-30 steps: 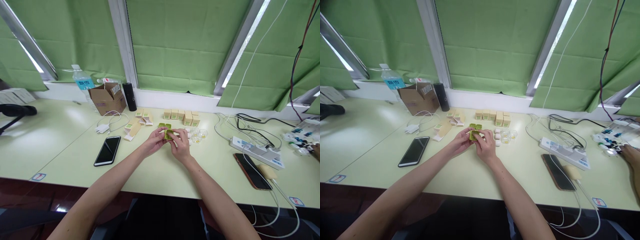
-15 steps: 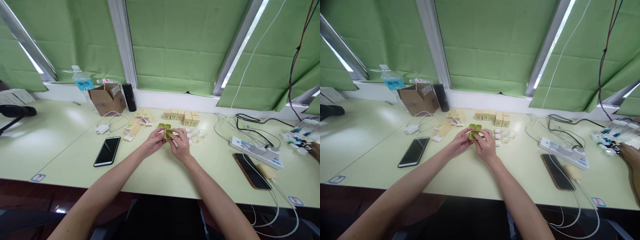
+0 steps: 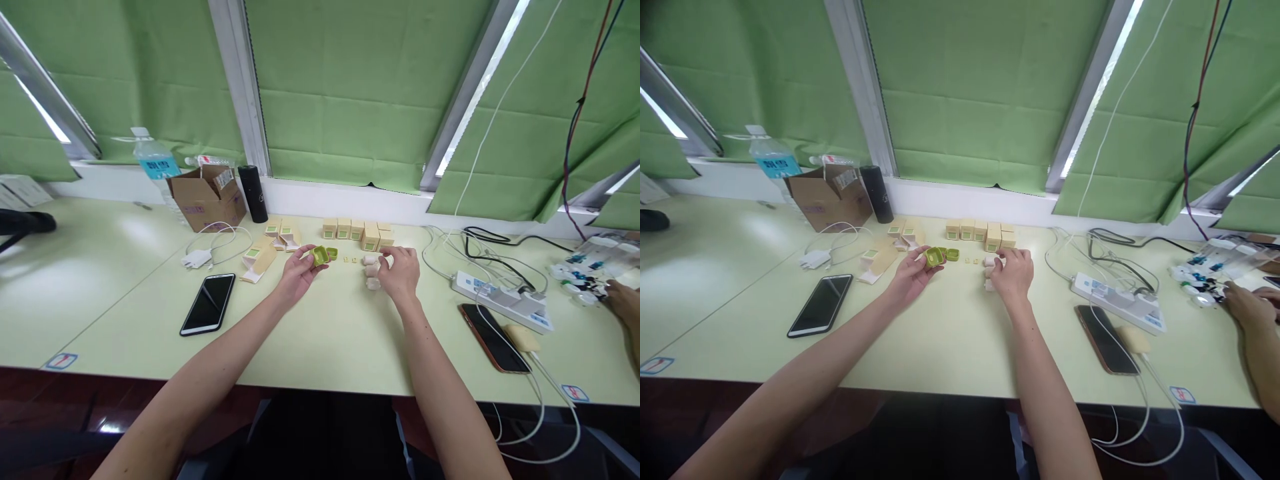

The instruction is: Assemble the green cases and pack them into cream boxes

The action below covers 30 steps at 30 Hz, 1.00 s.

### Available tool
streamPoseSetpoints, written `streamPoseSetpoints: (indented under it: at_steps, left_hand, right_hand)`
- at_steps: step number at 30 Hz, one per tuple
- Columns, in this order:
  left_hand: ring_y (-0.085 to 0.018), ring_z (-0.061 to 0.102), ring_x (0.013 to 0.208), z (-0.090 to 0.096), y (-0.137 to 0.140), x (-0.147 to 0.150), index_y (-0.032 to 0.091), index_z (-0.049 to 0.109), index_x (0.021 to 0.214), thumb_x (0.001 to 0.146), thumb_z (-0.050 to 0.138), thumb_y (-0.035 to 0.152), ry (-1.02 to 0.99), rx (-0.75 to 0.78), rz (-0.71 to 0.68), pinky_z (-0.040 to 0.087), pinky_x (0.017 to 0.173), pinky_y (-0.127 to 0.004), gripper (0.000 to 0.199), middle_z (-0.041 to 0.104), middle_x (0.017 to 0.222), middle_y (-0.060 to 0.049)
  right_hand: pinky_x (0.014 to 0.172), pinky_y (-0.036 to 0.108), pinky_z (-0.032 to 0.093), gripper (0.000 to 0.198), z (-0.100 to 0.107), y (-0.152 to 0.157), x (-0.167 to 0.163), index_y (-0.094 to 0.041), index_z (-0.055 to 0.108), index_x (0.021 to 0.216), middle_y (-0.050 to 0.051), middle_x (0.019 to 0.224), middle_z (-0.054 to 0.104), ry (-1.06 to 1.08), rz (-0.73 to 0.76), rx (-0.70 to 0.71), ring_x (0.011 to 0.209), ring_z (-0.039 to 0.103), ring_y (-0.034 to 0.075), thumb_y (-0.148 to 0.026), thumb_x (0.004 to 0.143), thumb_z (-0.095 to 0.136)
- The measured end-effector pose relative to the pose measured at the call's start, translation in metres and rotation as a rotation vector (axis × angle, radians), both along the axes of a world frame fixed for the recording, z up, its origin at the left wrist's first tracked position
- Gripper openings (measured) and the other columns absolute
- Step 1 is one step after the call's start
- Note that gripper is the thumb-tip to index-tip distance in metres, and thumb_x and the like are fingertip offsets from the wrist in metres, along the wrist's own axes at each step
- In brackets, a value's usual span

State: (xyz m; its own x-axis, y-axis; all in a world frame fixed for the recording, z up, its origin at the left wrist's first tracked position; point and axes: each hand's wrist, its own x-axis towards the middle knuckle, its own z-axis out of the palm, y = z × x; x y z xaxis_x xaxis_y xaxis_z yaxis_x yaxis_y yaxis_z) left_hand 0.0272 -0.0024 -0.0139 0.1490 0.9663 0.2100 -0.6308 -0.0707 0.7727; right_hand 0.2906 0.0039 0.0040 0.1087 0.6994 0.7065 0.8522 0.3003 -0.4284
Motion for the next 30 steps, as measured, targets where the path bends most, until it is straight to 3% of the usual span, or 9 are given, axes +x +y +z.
streamPoseSetpoints:
  at_steps: [3,6,10,15,19,30]
  left_hand:
    - [-0.024,0.077,0.104,-0.002,0.001,0.000,0.019,0.061,0.115,0.079,0.091,0.034,0.007,0.009,0.000,0.058,0.101,-0.040,0.050,0.078,0.115,-0.011]
    - [-0.024,0.077,0.103,-0.004,0.003,-0.001,0.018,0.061,0.115,0.078,0.091,0.034,0.005,0.008,0.012,0.058,0.099,-0.040,0.050,0.078,0.113,-0.011]
    - [-0.023,0.078,0.102,-0.004,0.003,-0.001,0.018,0.061,0.115,0.077,0.092,0.035,0.004,0.005,0.018,0.060,0.097,-0.038,0.051,0.079,0.112,-0.011]
    - [-0.024,0.078,0.100,-0.003,0.002,0.001,0.019,0.062,0.114,0.076,0.093,0.036,0.001,0.014,0.020,0.061,0.095,-0.038,0.051,0.080,0.110,-0.009]
    - [-0.024,0.078,0.099,-0.005,0.004,0.001,0.019,0.062,0.114,0.075,0.094,0.036,-0.002,0.016,0.022,0.061,0.095,-0.039,0.052,0.079,0.110,-0.010]
    - [-0.023,0.077,0.102,-0.006,0.005,0.000,0.019,0.062,0.114,0.079,0.091,0.036,0.007,0.034,0.009,0.061,0.095,-0.040,0.048,0.078,0.113,-0.009]
  right_hand:
    - [0.086,0.049,0.044,0.013,0.002,-0.002,0.006,-0.022,0.075,0.090,0.010,0.096,0.077,-0.070,-0.048,-0.105,0.098,0.055,0.033,-0.018,0.085,0.064]
    - [0.088,0.048,0.041,0.012,0.006,-0.009,0.005,-0.026,0.076,0.088,0.009,0.096,0.077,-0.261,0.022,-0.286,0.100,0.056,0.033,-0.021,0.077,0.073]
    - [0.094,0.046,0.038,0.029,0.010,-0.019,0.000,-0.025,0.077,0.097,0.011,0.103,0.073,-0.508,0.053,-0.478,0.106,0.055,0.033,-0.022,0.069,0.081]
    - [0.101,0.044,0.034,0.035,0.017,-0.023,-0.005,-0.025,0.074,0.115,0.011,0.116,0.071,-0.556,0.037,-0.605,0.117,0.052,0.032,-0.034,0.081,0.077]
    - [0.108,0.047,0.029,0.039,0.018,-0.014,-0.010,-0.026,0.069,0.131,0.012,0.133,0.069,-0.519,-0.008,-0.559,0.129,0.048,0.033,-0.044,0.099,0.058]
    - [0.120,0.054,0.013,0.052,0.014,0.025,-0.024,-0.031,0.075,0.130,0.015,0.142,0.066,-0.695,-0.019,-0.748,0.145,0.039,0.035,-0.049,0.108,0.032]
